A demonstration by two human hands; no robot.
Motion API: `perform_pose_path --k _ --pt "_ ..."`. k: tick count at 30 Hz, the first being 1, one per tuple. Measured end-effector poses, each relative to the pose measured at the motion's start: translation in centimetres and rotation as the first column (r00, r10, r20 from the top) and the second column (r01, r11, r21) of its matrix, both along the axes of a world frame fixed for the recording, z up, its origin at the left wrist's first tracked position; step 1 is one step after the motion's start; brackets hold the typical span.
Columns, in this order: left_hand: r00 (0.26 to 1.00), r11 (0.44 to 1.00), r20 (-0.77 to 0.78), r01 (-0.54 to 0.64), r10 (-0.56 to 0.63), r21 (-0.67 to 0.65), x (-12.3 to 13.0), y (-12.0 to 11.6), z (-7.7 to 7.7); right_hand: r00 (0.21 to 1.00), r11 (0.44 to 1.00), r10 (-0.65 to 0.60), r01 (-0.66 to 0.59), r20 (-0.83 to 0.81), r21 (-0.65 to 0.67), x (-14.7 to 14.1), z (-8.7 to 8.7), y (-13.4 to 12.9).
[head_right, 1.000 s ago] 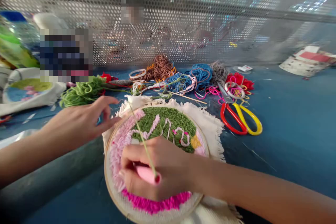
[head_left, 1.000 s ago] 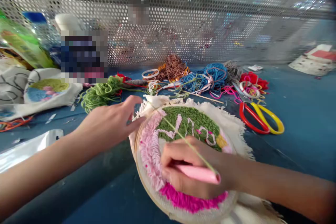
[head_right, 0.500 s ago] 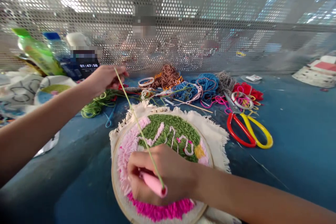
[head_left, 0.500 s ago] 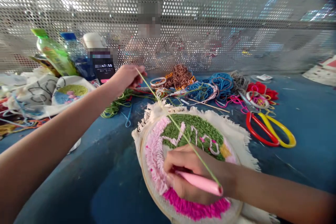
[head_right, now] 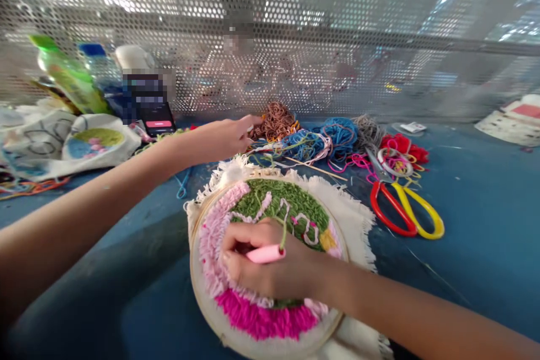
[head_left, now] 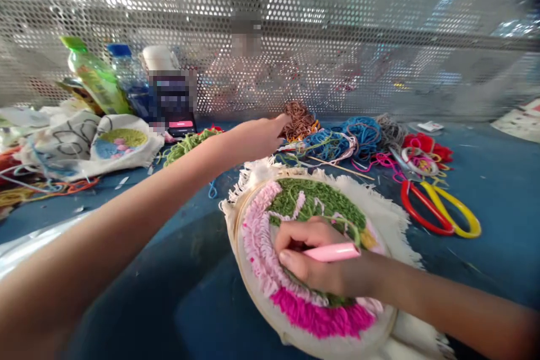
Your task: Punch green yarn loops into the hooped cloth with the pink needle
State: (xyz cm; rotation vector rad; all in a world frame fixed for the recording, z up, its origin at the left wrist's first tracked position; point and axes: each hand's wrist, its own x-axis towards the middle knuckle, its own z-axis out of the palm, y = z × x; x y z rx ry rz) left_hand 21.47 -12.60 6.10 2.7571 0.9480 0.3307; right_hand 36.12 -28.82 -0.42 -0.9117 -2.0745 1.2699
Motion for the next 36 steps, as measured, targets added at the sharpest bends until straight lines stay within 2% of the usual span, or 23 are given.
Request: perform_pose_path --k 3,5,7,8,10,12,15,16,21,23,25,29,33,36 --pt "0.989 0.978 -0.118 -0.107 0.087 -0.180 -4.2 -2.9 -1.4 0.999 0.999 -0.041 0.041 -0.006 -0.010 0.0 0.0 0.2" --pt "0.963 0.914 -0.237 -0.204 0.125 -0.350 -6.4 -5.3 -2.1 0.994 0.994 -0.112 0.112 0.000 0.011 -0.2 -0.1 0.4" --pt "0.943 0.821 -0.280 -0.301 0.180 -0.486 -7.7 -7.5 -3.0 0.983 0.982 -0.184 0.183 0.019 0.039 -0.3 -0.2 0.5" --pt "0.931 0.722 -0.248 -0.363 0.266 -0.589 -8.0 -8.4 -3.5 0.979 0.979 -0.201 0.199 0.031 0.048 -0.4 -0.2 0.6" --pt "0.911 0.623 -0.210 -0.397 0.354 -0.674 -8.1 -9.4 -4.4 0.977 0.978 -0.206 0.202 0.056 0.058 -0.4 0.0 0.7" --pt "0.912 0.541 -0.194 -0.374 0.361 -0.753 -7.9 -9.7 -5.1 0.977 0.979 -0.199 0.195 0.076 0.064 -0.4 0.4 0.6" --pt "0.937 0.413 -0.144 -0.275 0.319 -0.868 -7.5 -9.6 -5.6 0.977 0.981 -0.185 0.176 0.109 0.087 -0.4 1.2 0.2" --pt "0.938 0.396 -0.102 -0.236 0.330 -0.887 -7.4 -9.7 -5.7 0.976 0.981 -0.180 0.170 0.122 0.089 -0.3 1.4 0.0" --pt "0.867 0.429 0.181 -0.042 0.465 -0.902 -7.6 -10.9 -6.5 0.968 0.980 -0.195 0.197 0.155 0.000 0.0 1.6 -0.7" --pt "0.863 0.445 0.222 -0.004 0.454 -0.895 -7.9 -11.4 -6.7 0.981 0.977 -0.178 0.186 0.080 -0.100 0.1 1.2 -0.9" --pt "0.870 0.460 0.240 0.018 0.431 -0.888 -8.2 -11.7 -6.9 0.974 0.965 -0.211 0.194 -0.080 -0.175 0.3 0.6 -1.0" --pt "0.872 0.469 0.264 0.045 0.413 -0.882 -8.4 -11.6 -7.2 0.844 0.905 -0.413 0.337 -0.343 -0.261 0.6 -1.0 -0.9" --pt "0.873 0.494 0.284 0.057 0.398 -0.868 -8.6 -11.5 -7.3 0.744 0.853 -0.520 0.426 -0.419 -0.302 1.0 -1.9 -0.6" --pt "0.875 0.504 0.277 0.044 0.397 -0.862 -8.6 -11.7 -7.3 0.737 0.850 -0.526 0.442 -0.425 -0.286 1.0 -1.9 -0.4"
